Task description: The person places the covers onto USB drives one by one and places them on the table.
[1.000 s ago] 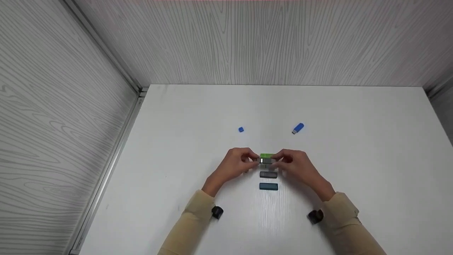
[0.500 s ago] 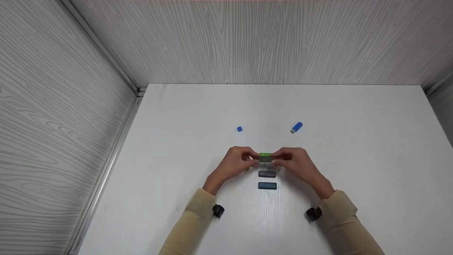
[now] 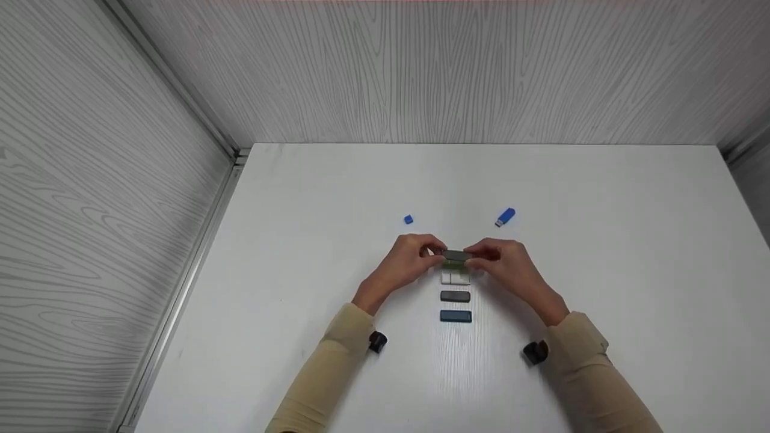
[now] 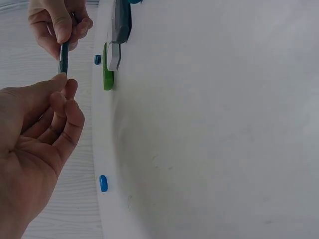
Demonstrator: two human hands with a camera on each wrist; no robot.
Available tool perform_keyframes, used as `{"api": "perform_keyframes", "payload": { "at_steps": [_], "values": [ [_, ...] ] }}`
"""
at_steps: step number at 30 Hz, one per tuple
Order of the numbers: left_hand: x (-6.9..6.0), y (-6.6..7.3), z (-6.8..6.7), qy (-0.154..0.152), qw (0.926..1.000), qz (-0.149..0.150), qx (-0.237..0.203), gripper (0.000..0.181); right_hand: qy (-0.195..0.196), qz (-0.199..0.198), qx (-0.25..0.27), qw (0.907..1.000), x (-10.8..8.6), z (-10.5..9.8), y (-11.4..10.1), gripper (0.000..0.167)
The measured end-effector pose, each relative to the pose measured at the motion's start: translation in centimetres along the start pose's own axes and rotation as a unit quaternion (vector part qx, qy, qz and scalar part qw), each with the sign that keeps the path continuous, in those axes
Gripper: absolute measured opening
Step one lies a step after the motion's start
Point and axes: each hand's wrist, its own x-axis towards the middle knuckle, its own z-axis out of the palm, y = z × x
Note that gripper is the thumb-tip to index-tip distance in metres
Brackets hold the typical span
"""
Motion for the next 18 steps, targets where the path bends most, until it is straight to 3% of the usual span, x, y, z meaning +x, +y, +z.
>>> {"api": "perform_keyframes", "payload": {
  "at_steps": [10,18],
  "values": [
    [1.7,-0.3,0.2,-0.010,0.9989,0.000,0.046,0.023,-0.008,0.014,-0.064,0.9978,1.7,-0.3,0.5,0.024],
    [2.2,-0.8,0.5,-0.009,0.9966,-0.008,0.082,0.022,-0.006,0.027,-0.071,0.9971,2.2,0.2,1.1,0.025]
  ]
}}
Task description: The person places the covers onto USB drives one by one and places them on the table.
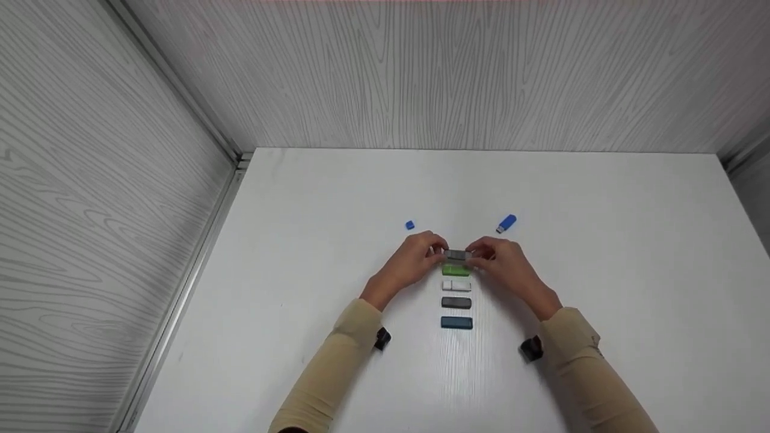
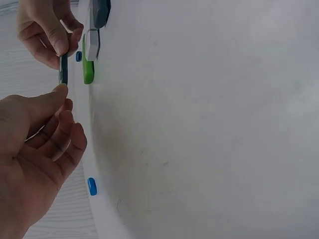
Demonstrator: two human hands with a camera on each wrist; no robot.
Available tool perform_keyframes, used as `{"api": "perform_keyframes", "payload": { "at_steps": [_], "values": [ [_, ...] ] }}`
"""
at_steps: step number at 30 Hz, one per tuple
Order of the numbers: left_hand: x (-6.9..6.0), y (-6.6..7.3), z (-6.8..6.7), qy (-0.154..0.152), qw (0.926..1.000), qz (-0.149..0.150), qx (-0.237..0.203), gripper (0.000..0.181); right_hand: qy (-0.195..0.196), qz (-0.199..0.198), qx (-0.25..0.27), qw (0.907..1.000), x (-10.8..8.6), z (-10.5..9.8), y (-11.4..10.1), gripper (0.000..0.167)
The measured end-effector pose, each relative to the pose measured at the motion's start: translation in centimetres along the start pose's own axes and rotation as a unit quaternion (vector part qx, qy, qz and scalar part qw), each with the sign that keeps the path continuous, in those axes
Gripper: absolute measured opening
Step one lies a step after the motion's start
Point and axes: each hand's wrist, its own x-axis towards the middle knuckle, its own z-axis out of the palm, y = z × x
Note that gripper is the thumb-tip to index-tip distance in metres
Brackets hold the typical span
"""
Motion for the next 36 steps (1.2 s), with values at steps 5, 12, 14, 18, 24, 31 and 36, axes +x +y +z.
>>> {"api": "perform_keyframes", "payload": {
  "at_steps": [5,12,14,18,24,31,36],
  "values": [
    [-0.2,-0.1,0.3,0.014,0.9986,-0.019,0.047,0.024,0.019,-0.011,-0.009,0.9997,0.1,0.5,0.3,0.024],
    [0.1,0.0,0.5,0.035,0.9961,-0.031,0.074,0.023,0.015,0.016,-0.012,0.9997,0.7,0.6,-0.3,0.025],
    [0.2,0.0,0.6,0.034,0.9960,-0.035,0.075,0.023,0.010,0.019,-0.019,0.9996,0.8,0.6,-0.3,0.025],
    [0.3,0.0,0.7,0.035,0.9962,-0.041,0.069,0.024,0.010,0.016,-0.028,0.9994,1.0,0.6,-0.3,0.023],
    [0.4,0.0,0.8,0.029,0.9966,-0.050,0.058,0.023,0.012,0.016,-0.024,0.9995,0.9,0.7,-0.1,0.023],
    [0.3,-0.1,0.8,0.014,0.9977,-0.053,0.039,0.026,0.004,0.024,-0.010,0.9997,0.7,0.9,0.1,0.028],
    [-0.2,-0.3,0.2,0.010,0.9986,-0.051,0.004,0.027,-0.003,0.042,0.011,0.9991,0.4,0.3,0.2,0.033]
  ]
}}
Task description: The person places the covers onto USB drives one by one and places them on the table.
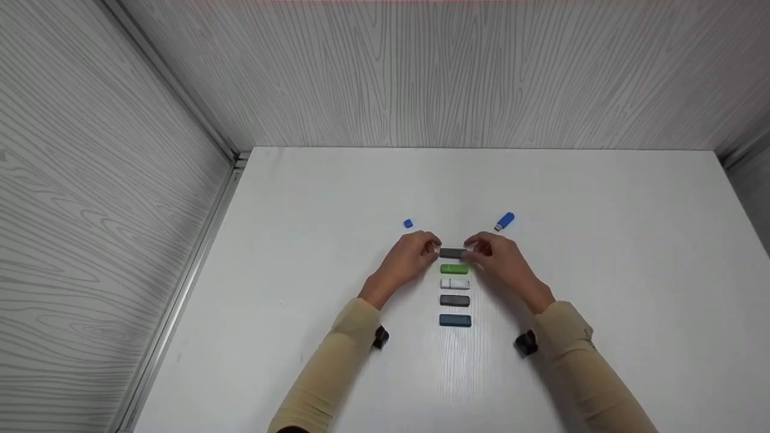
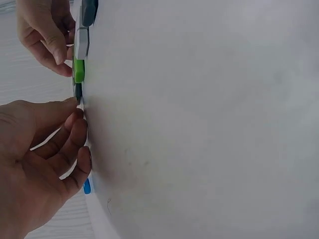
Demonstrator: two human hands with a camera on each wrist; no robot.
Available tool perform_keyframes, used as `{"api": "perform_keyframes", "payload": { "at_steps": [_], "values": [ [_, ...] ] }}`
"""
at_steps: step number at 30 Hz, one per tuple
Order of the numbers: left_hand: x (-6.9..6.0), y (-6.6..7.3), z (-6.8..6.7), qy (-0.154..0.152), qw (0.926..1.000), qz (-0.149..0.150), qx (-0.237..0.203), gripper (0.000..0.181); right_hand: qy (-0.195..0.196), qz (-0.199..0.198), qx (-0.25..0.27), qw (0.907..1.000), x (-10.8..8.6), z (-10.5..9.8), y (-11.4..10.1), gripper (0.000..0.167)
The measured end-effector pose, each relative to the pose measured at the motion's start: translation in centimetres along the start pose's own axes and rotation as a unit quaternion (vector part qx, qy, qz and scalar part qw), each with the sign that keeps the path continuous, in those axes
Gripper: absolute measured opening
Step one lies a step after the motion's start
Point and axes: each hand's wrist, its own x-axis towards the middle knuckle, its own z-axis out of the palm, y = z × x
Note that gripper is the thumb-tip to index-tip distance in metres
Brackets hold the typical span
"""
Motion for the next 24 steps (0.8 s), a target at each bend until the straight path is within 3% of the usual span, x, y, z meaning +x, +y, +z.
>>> {"api": "perform_keyframes", "payload": {
  "at_steps": [13,19,24],
  "values": [
    [-0.4,-2.2,-2.4,0.020,0.9994,-0.022,-0.020,0.023,0.017,0.033,-0.022,0.9991,-0.9,-2.9,1.6,0.029],
    [-0.5,-2.8,-2.7,0.038,0.9990,-0.013,-0.022,0.021,0.014,0.040,-0.017,0.9990,-1.1,-3.3,1.7,0.029],
    [-0.6,-3.1,-2.7,0.047,0.9985,-0.023,-0.015,0.020,0.010,0.042,-0.015,0.9990,-1.2,-3.8,1.9,0.030]
  ]
}}
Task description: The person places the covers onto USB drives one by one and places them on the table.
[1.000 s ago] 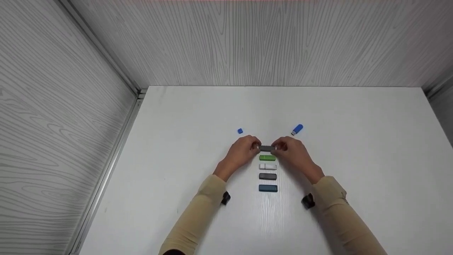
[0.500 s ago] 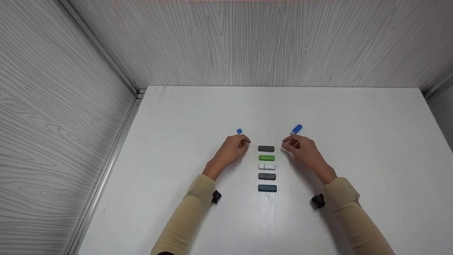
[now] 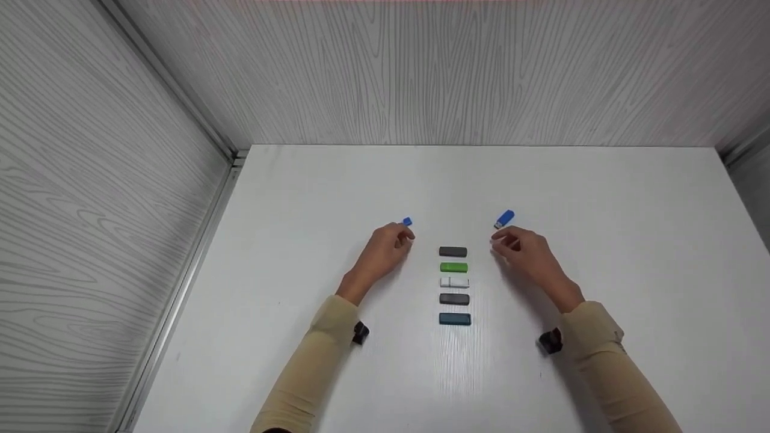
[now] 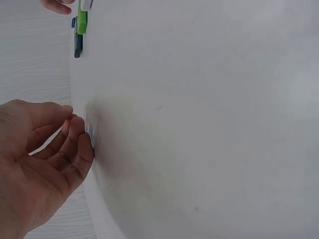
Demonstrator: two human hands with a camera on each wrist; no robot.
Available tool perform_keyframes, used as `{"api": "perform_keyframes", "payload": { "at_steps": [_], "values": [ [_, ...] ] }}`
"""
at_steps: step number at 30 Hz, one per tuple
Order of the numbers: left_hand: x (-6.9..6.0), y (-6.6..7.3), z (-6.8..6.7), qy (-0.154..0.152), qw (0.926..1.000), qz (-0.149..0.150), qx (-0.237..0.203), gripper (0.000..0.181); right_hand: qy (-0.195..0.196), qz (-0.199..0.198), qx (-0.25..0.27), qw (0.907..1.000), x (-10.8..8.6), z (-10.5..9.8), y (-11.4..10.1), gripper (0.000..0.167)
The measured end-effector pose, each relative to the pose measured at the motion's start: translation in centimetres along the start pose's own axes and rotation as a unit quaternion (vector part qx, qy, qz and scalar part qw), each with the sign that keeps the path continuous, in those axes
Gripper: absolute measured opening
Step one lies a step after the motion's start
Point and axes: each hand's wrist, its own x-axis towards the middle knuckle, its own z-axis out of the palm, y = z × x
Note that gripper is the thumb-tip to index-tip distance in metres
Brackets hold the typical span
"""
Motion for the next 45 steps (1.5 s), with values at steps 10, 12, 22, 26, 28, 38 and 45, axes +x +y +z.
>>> {"api": "perform_keyframes", "payload": {
  "at_steps": [10,12,22,26,28,38,45],
  "values": [
    [0.8,-0.8,-0.2,0.037,0.9993,0.006,-0.010,0.017,0.014,-0.020,-0.046,0.9987,0.2,-1.3,0.9,0.030],
    [1.0,-0.9,-0.2,0.044,0.9988,0.003,-0.020,0.018,0.017,-0.029,-0.060,0.9976,0.3,-1.6,1.1,0.031],
    [2.1,-0.7,0.0,0.063,0.9974,-0.033,-0.001,0.033,0.012,-0.035,-0.067,0.9971,1.5,-2.3,2.1,0.045],
    [2.5,-0.6,0.1,0.066,0.9969,-0.042,0.015,0.039,0.009,-0.037,-0.069,0.9969,1.9,-2.3,2.2,0.056],
    [2.7,-0.4,0.1,0.063,0.9969,-0.045,0.018,0.041,0.006,-0.035,-0.070,0.9969,2.0,-2.3,2.2,0.058],
    [3.2,-0.2,0.4,0.068,0.9952,-0.055,0.044,0.036,0.010,-0.041,-0.090,0.9951,2.6,-2.4,2.0,0.057],
    [3.2,0.0,0.5,0.070,0.9948,-0.053,0.052,0.033,-0.002,-0.068,-0.131,0.9890,3.3,-2.7,2.0,0.060]
  ]
}}
